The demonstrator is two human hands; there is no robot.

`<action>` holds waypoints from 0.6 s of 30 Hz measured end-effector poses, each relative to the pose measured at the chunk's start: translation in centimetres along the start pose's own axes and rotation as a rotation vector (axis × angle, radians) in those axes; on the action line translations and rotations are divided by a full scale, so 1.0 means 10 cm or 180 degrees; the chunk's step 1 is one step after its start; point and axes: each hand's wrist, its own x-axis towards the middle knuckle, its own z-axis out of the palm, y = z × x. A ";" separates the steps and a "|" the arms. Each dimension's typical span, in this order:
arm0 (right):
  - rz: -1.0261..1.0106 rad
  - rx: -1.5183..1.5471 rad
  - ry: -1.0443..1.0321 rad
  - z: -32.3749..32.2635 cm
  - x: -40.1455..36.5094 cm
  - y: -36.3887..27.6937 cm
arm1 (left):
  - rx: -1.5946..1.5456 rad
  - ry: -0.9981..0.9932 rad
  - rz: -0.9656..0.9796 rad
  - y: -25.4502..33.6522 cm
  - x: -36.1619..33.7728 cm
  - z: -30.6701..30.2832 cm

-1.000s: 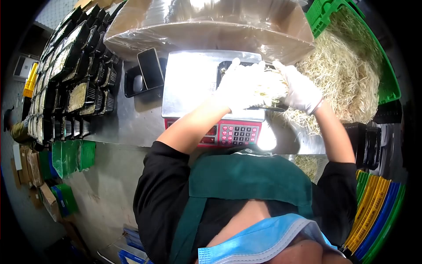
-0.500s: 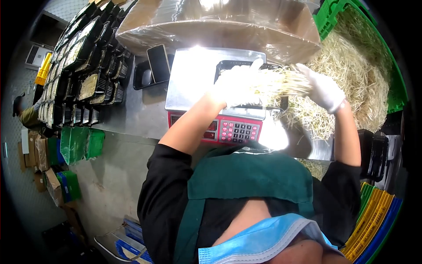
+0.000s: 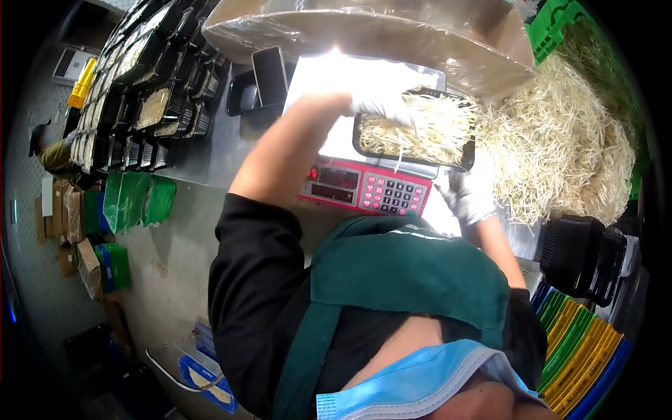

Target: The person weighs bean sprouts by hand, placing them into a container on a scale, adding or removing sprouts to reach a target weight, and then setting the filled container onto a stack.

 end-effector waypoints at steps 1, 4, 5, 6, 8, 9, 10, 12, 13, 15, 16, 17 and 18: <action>0.0281 0.0523 0.0026 -0.16 0.10 0.10 | 0.0133 0.0075 -0.0003 -0.03 -0.09 -0.05; 0.0276 0.0219 -0.0183 -0.38 0.04 0.58 | -0.0140 0.0239 -0.0982 -0.14 -0.46 -0.09; -0.0022 0.0446 0.0082 -0.46 0.05 0.68 | 0.0392 0.0746 -0.0463 -0.19 -0.64 -0.04; 0.0259 0.1255 0.0133 -0.53 0.07 0.71 | 0.0022 0.0879 -0.0595 -0.30 -0.77 0.04; 0.0605 0.1951 0.0431 -0.69 0.17 0.54 | 0.0856 0.0347 -0.0846 -0.40 -0.96 0.06; 0.0756 0.2380 0.0571 -0.74 0.27 0.46 | 0.0735 0.0172 -0.0741 -0.61 -0.94 0.14; 0.0618 0.2534 0.0609 -0.79 0.41 0.35 | -0.1520 0.0734 -0.0672 -0.52 -0.97 0.24; -0.0057 0.1871 0.0504 -1.01 0.78 0.05 | 0.1354 0.1420 0.0695 -0.46 -0.73 0.25; -0.0430 0.2071 0.0460 -1.01 0.96 -0.12 | 0.1451 0.1397 0.0567 -0.33 -0.68 0.25; -0.0532 0.1438 -0.0151 -0.89 1.13 -0.15 | 0.1434 0.1395 0.0494 -0.20 -0.59 0.38; -0.0463 0.1666 -0.0431 -0.82 1.15 -0.18 | 0.1449 0.1423 0.0511 -0.16 -0.53 0.45; -0.0373 0.1878 -0.0689 -0.78 1.15 -0.23 | 0.1486 0.1450 0.0544 -0.12 -0.48 0.52; -0.0306 0.1563 -0.0674 -0.82 1.13 -0.35 | 0.1543 0.1510 0.0578 -0.10 -0.40 0.61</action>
